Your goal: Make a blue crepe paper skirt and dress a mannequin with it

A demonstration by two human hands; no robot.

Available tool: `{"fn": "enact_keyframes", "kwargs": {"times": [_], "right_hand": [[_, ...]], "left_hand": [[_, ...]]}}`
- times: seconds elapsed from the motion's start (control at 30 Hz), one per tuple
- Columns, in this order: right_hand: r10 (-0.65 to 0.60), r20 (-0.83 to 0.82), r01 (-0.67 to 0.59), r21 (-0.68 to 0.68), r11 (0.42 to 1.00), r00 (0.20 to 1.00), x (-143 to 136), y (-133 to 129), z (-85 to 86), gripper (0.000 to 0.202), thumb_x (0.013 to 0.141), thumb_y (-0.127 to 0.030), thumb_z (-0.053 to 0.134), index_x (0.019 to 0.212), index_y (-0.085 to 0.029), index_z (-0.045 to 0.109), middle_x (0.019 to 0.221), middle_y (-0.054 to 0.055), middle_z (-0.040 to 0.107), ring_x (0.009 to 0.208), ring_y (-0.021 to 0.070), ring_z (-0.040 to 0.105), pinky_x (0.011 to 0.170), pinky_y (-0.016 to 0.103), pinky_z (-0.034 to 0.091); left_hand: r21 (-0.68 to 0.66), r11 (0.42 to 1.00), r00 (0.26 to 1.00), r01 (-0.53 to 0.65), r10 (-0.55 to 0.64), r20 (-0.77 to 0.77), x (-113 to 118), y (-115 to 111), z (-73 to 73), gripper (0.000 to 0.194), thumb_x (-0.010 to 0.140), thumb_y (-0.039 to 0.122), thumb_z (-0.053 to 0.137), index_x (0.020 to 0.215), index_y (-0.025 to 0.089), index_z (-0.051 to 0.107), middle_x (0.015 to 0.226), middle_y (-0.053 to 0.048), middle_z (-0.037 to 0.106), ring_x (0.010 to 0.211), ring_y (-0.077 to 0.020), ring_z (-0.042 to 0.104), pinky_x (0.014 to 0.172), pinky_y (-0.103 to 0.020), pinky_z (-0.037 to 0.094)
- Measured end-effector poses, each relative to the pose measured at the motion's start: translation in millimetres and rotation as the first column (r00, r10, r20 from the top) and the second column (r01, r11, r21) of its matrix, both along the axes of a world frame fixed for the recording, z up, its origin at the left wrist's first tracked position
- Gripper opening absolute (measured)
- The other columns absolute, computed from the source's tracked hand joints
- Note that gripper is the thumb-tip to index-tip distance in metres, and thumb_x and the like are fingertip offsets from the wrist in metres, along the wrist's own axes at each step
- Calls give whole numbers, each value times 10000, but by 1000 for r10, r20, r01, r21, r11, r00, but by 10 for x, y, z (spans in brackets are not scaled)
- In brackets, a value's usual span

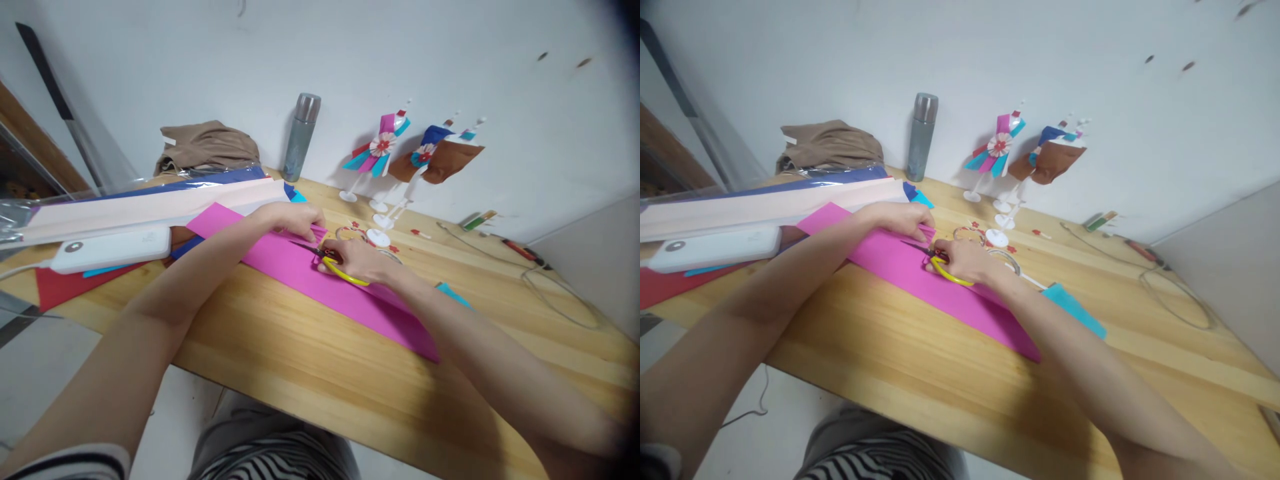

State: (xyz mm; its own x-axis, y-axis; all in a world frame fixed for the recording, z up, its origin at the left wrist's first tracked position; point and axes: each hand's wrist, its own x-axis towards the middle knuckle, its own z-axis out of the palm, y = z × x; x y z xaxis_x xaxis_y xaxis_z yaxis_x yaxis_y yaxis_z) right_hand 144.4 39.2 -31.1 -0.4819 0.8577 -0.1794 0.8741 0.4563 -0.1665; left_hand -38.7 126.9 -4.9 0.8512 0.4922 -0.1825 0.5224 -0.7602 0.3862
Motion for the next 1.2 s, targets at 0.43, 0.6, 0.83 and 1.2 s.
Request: {"fn": "enact_keyframes", "kwargs": {"times": [0.43,0.6,0.83,1.2], "right_hand": [[31,35,-34,80,996,999,44,58,-96,457,937,-603,498,1026,-207,709,803,61,692,743,190,605,683,282,359],[-44,139,24,143,989,989,-33,48,-72,516,921,-649,489,1074,-206,704,863,99,714,791,223,627,675,290,352],[-51,160,31,124,992,986,-131,62,-41,529,936,-649,459,1042,-204,724,801,79,730,706,204,614,614,291,313],[-54,224,16,169,986,973,-164,56,-42,535,944,-635,452,1064,-196,733,843,102,757,773,241,668,649,299,352]], "left_hand": [[-6,1000,1000,11,-10,21,3,6,-15,83,727,197,631,707,160,559,659,16,519,641,-126,444,604,-267,293],[5,1000,1000,-11,11,-8,11,-18,17,76,761,204,627,732,151,582,694,9,542,664,-127,459,618,-261,315],[-54,998,999,-43,42,-10,-4,-99,81,39,772,177,619,753,144,614,698,8,576,702,-134,502,642,-254,340],[-64,996,998,-64,64,-1,-22,-64,69,41,759,172,629,741,156,595,681,13,544,676,-136,478,631,-269,326]]}}
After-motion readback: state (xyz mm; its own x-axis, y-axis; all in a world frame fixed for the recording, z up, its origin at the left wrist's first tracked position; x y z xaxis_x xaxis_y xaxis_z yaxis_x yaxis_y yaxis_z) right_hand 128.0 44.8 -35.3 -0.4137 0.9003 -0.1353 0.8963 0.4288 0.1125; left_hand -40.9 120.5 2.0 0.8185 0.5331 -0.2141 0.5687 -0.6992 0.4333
